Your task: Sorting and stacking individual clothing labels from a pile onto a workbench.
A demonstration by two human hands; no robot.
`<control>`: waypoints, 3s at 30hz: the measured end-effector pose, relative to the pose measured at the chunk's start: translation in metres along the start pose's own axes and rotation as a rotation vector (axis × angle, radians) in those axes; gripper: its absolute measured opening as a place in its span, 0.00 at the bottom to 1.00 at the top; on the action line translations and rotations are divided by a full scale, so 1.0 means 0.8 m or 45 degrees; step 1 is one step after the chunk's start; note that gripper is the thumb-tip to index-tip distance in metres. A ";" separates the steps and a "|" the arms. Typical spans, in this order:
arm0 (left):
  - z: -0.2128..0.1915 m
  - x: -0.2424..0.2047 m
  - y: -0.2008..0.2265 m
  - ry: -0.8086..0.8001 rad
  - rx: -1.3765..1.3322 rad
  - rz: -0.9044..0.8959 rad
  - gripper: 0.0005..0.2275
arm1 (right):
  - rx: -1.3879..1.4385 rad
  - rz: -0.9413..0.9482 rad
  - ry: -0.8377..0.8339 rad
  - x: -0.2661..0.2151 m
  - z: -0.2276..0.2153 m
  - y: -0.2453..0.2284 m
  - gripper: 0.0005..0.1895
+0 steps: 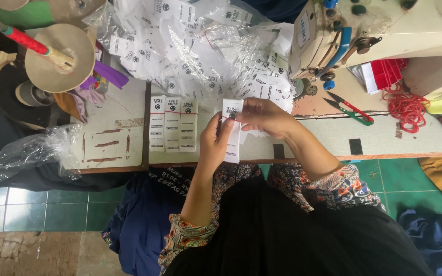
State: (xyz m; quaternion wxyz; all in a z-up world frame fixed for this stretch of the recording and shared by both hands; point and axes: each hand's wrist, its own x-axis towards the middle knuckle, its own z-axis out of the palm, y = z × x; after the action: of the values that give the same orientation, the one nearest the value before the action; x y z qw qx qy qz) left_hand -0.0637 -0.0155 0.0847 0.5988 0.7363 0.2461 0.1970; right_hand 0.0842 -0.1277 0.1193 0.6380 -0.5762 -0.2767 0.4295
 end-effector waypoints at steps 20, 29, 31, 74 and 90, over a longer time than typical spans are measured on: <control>-0.033 -0.002 0.023 0.169 0.843 0.113 0.35 | -0.410 -0.016 0.160 0.077 0.063 0.015 0.25; -0.004 -0.003 -0.060 0.403 1.286 0.376 0.31 | -0.806 0.063 0.206 0.090 0.070 0.031 0.24; 0.001 0.000 -0.077 0.418 1.368 0.358 0.29 | -0.861 0.080 0.220 0.088 0.071 0.031 0.25; 0.065 0.062 -0.016 -0.268 1.137 0.927 0.20 | -1.895 -0.477 0.874 -0.050 -0.064 0.134 0.12; 0.064 0.052 -0.004 0.243 -0.466 0.188 0.10 | -0.409 -0.399 0.408 -0.002 0.007 0.010 0.22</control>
State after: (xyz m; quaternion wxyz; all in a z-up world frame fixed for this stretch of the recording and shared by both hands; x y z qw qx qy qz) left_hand -0.0011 -0.0303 0.0712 0.6802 0.6094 0.2073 0.3507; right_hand 0.0768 -0.1264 0.1131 0.6328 -0.6807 -0.3226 0.1795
